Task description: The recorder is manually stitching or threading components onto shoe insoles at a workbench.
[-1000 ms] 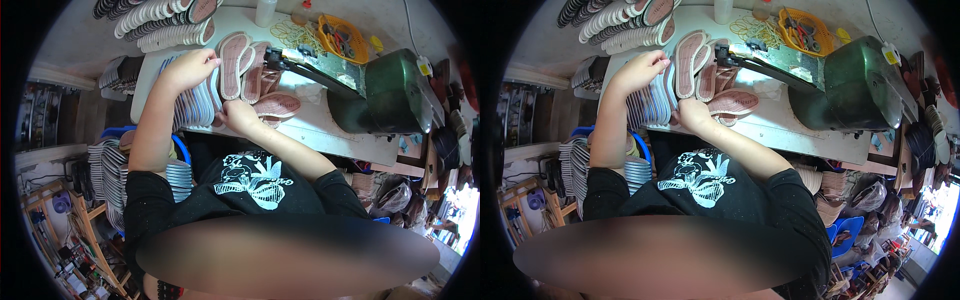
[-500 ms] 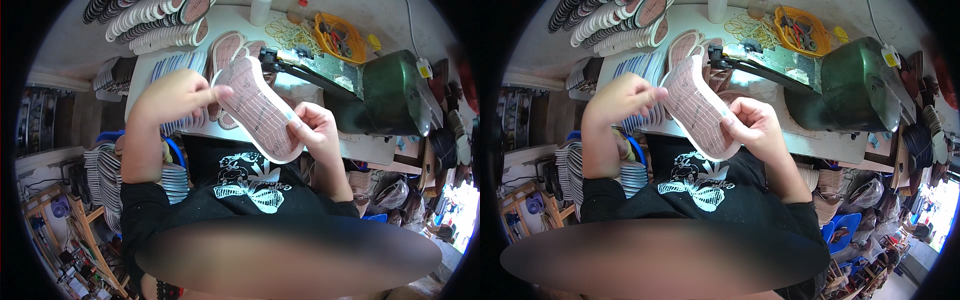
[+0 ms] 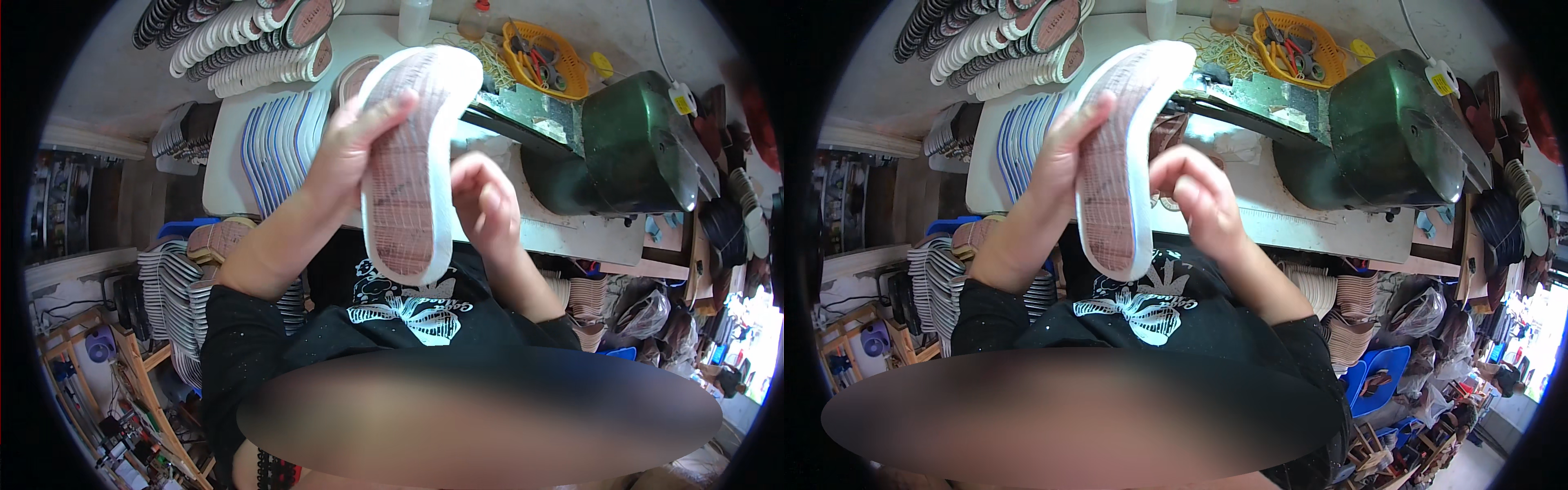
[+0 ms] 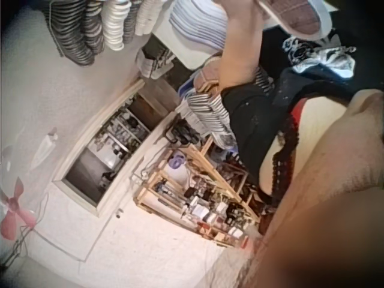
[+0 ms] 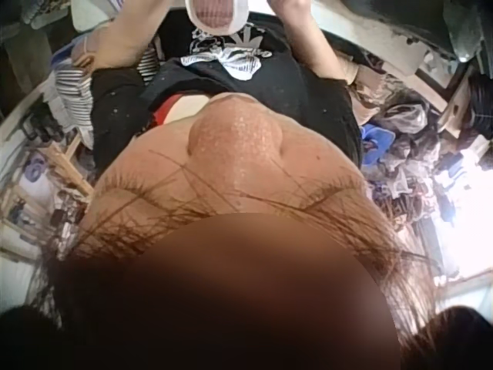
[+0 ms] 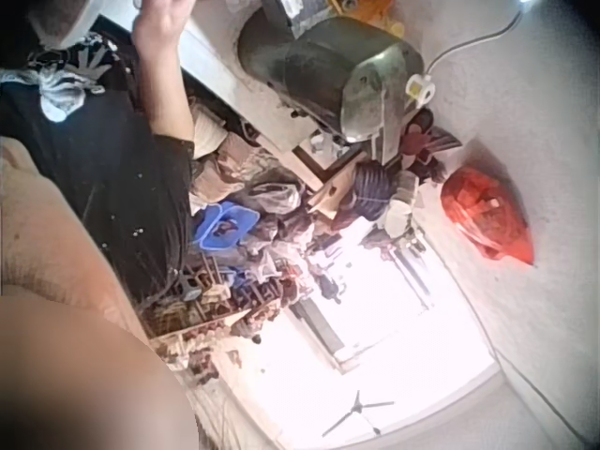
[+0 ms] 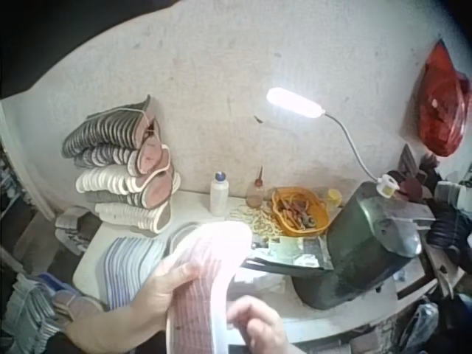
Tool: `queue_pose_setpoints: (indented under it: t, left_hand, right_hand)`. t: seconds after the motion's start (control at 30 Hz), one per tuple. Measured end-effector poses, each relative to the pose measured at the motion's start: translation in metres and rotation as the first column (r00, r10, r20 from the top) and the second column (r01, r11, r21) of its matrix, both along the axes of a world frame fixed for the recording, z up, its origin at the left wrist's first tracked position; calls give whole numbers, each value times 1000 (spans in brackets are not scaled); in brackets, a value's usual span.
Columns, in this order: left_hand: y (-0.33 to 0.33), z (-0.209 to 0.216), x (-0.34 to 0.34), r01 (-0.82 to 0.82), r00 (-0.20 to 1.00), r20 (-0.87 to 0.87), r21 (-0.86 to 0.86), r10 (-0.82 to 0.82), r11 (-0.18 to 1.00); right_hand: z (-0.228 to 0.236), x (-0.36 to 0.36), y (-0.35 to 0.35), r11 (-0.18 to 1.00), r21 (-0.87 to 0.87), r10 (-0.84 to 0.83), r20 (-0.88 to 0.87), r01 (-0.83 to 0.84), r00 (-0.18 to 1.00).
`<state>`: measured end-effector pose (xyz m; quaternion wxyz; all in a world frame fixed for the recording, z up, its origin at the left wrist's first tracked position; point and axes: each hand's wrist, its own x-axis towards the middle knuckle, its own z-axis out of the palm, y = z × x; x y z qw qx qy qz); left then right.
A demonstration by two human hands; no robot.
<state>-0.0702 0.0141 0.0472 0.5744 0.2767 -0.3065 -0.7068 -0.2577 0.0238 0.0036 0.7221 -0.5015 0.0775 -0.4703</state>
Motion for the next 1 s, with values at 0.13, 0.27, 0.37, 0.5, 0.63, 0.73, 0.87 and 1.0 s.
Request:
queue_pose_setpoints:
  t: [0.13,0.27,0.37,0.5,0.63,0.73,0.87,1.0]
  left_hand:
    - [-2,-6,-17,106,994,-26,-9,-106,994]
    - [5,-3,-23,98,990,110,-69,-90,993]
    - [8,2,-25,75,987,149,-118,-57,990]
    - [3,-6,-17,-71,931,337,-204,138,976]
    - [-5,-4,-17,-45,856,492,-235,159,971]
    - [-5,-8,-20,-98,809,523,-331,269,939]
    - [-11,-10,-21,-18,923,369,-240,109,970]
    - [-9,-14,-29,-50,959,262,-234,112,971]
  right_hand:
    - [-1,11,-21,953,297,29,85,-53,996]
    - [-11,9,-33,988,121,85,89,-96,992]
    - [7,2,-31,998,58,-10,-97,15,995]
    - [32,-7,-28,995,82,-13,-441,55,897]
    - [33,-9,-29,990,63,-80,-492,127,867]
    - [36,-9,-28,993,-62,-122,-560,105,819]
    - [35,-9,-29,997,74,19,-495,21,869]
    - [10,-8,-34,967,220,199,-330,-129,923]
